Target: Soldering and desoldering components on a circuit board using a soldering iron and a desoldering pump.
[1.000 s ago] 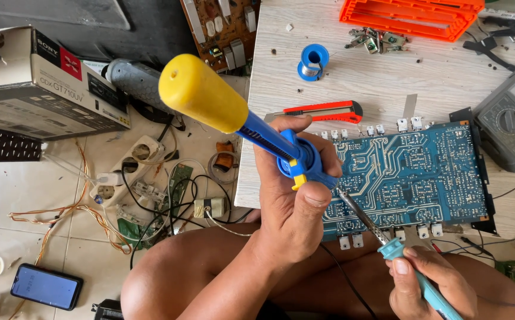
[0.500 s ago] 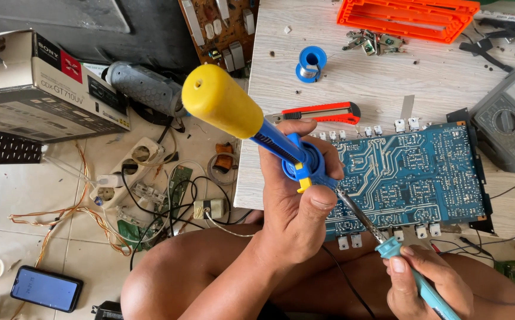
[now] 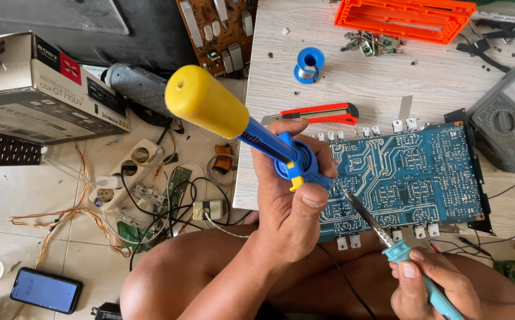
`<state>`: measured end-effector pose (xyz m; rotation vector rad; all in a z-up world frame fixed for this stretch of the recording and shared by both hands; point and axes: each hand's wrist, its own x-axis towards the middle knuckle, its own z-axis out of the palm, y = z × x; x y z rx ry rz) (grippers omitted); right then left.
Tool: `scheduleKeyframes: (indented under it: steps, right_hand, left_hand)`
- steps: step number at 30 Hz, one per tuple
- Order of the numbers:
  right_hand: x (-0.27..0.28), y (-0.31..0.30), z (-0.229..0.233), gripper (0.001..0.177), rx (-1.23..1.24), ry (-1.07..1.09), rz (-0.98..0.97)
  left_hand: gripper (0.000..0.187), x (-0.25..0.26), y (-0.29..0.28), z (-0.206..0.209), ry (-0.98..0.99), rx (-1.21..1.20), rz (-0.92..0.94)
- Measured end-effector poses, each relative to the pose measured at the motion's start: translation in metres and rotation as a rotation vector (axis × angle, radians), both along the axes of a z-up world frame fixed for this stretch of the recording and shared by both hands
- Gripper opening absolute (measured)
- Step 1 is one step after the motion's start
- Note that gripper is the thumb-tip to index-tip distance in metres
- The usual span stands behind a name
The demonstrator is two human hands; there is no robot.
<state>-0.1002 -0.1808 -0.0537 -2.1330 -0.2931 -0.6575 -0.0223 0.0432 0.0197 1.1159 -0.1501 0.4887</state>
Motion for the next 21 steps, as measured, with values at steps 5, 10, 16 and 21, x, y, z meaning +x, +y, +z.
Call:
scheduleKeyframes:
  steps: [5, 10, 16, 21]
  right_hand:
    - [0.021, -0.032, 0.024, 0.022, -0.391, -0.32, 0.062]
    - [0.01, -0.036, 0.022, 0.028, -0.776, -0.704, -0.066]
    - [-0.016, -0.034, -0.001, 0.025, 0.534, -0.112, -0.26]
    - [-0.037, -0.022, 0.02, 0.018, 0.553, -0.161, -0.173]
  left_hand:
    - [0.067, -0.002, 0.012, 0.011, -0.007, -0.002, 0.045]
    - [0.063, -0.046, 0.039, 0.07, 0.053, 0.082, -0.116]
    - [0.07, -0.143, 0.018, 0.13, 0.343, 0.87, -0.352]
    - [0.015, -0.255, -0.032, 0.066, 0.852, 0.804, -0.433]
